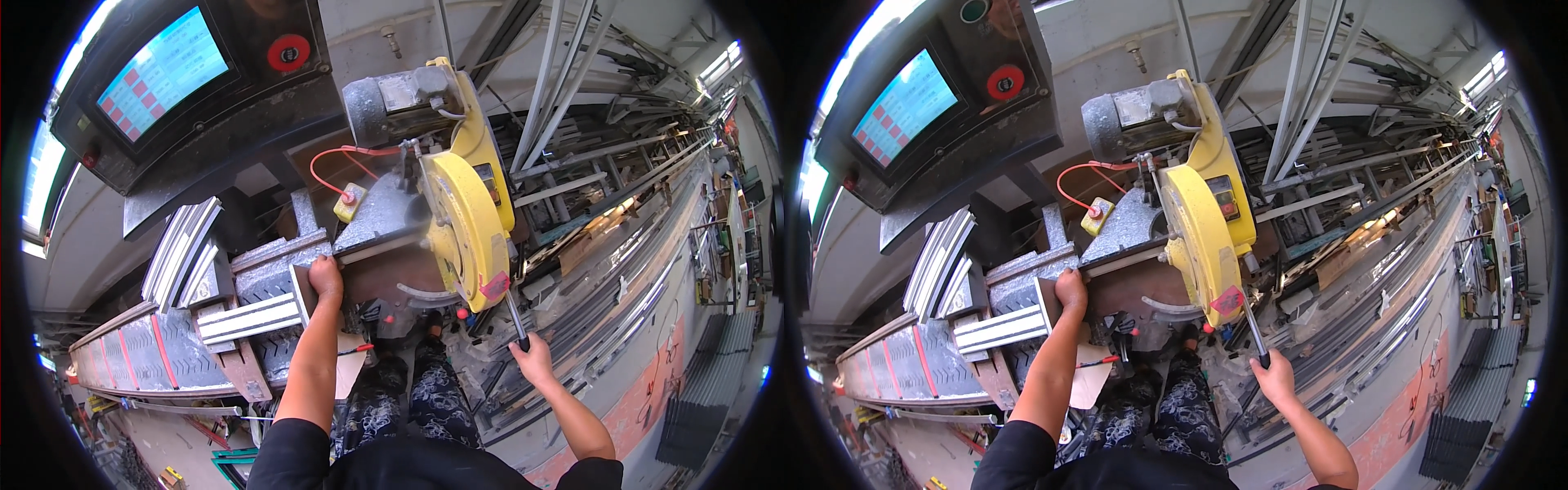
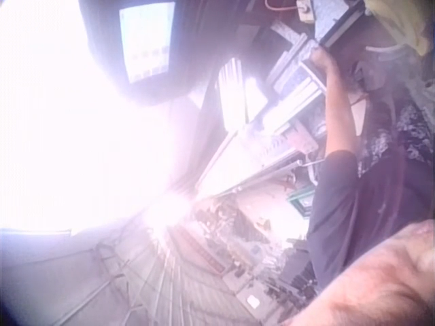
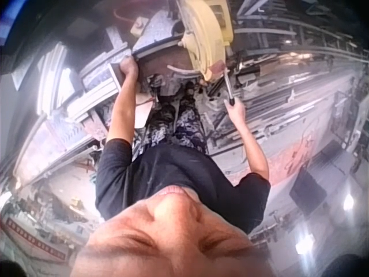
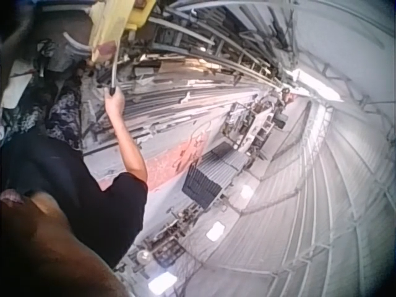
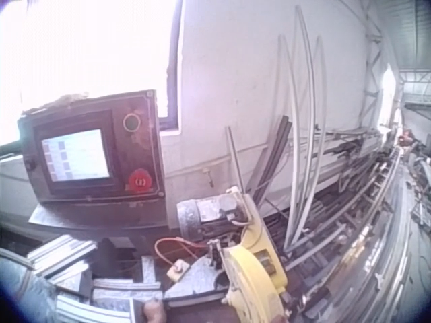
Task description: The person measures window frames with a tape measure, writes on a piece of cardboard with a pen, and cuts metal frame pieces using a large industrial saw.
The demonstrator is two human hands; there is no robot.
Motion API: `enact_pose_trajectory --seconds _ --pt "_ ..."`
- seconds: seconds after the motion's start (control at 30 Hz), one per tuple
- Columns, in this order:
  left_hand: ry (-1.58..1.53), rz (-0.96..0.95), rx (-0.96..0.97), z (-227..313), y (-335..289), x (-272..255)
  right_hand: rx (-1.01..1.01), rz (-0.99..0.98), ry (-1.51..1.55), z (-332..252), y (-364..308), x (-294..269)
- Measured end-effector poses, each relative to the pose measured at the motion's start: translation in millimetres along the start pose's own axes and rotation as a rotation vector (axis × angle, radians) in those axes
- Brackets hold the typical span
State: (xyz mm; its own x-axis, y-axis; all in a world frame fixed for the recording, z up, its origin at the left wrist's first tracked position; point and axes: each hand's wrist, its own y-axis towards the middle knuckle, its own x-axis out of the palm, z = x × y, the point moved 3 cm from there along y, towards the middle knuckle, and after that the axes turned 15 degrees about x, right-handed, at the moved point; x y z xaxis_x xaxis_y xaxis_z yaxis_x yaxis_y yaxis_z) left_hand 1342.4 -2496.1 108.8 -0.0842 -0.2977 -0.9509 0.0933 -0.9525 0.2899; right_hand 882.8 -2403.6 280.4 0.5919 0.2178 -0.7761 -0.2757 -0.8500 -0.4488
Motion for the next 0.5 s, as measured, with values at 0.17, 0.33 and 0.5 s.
enact_pose_trajectory --seconds 0.17,0.33,0.5 --pt "0.022 0.035 -0.021 -8.9 -4.7 7.0 -0.013 -0.002 0.005 -2.6 -0.9 1.7" --pt "-0.010 0.012 -0.018 -3.7 -2.4 8.1 0.003 0.000 0.001 -0.5 -0.4 1.0" --pt "-0.002 0.010 -0.014 -7.1 -1.8 8.7 0.029 -0.009 -0.015 0.5 0.0 3.4"
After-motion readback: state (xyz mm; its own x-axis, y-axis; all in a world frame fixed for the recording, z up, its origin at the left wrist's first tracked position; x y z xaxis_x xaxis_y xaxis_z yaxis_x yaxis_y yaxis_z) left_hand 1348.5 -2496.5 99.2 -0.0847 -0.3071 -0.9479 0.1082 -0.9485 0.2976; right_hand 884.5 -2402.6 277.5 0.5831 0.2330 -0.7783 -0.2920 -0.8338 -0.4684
